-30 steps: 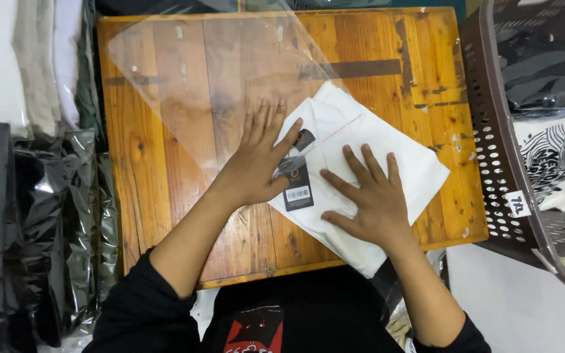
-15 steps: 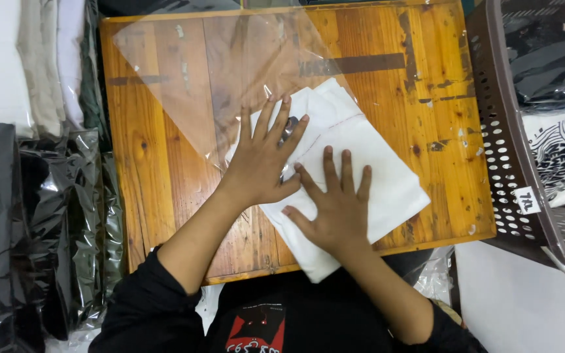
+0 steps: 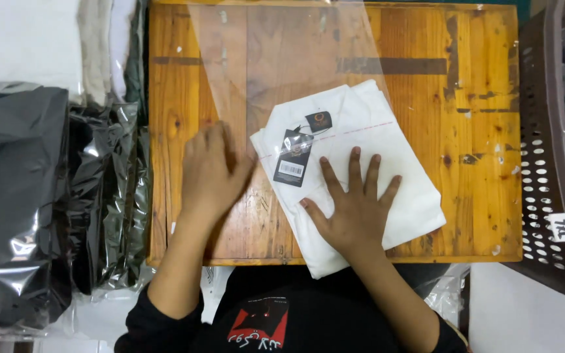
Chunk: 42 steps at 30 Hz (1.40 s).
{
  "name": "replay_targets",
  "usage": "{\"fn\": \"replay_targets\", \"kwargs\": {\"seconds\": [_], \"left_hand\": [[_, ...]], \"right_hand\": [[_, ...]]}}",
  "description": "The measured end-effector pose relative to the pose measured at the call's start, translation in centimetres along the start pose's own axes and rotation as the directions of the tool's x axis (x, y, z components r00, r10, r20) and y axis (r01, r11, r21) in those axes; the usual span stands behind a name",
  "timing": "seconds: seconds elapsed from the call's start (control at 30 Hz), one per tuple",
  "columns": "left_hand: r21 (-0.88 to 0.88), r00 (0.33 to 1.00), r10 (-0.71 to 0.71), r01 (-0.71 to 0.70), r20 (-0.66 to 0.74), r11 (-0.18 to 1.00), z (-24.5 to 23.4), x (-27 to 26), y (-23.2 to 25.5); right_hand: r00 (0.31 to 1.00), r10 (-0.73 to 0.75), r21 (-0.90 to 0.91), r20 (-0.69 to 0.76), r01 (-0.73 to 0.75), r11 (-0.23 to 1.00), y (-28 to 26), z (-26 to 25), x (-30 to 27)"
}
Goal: Folding white shirts and placing them into clear plastic packaging bags on a wooden table.
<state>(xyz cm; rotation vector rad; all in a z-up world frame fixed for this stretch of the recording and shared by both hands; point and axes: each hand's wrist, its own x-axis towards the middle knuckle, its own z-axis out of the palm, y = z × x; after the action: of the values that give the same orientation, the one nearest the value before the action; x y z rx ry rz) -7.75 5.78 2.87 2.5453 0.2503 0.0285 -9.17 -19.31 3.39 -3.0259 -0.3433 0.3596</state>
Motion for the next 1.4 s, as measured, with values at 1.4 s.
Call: {"fn": "replay_targets", "kwargs": {"seconds": [1.4], "left_hand": [[-0.489,0.911,-0.113,-0.106,-0.397,0.866,2.2,0.1,-1.8]], "right_hand": [[0.82,0.23,0.475,-0.524,0.058,0.878,11.6,1.5,15.6]]}}
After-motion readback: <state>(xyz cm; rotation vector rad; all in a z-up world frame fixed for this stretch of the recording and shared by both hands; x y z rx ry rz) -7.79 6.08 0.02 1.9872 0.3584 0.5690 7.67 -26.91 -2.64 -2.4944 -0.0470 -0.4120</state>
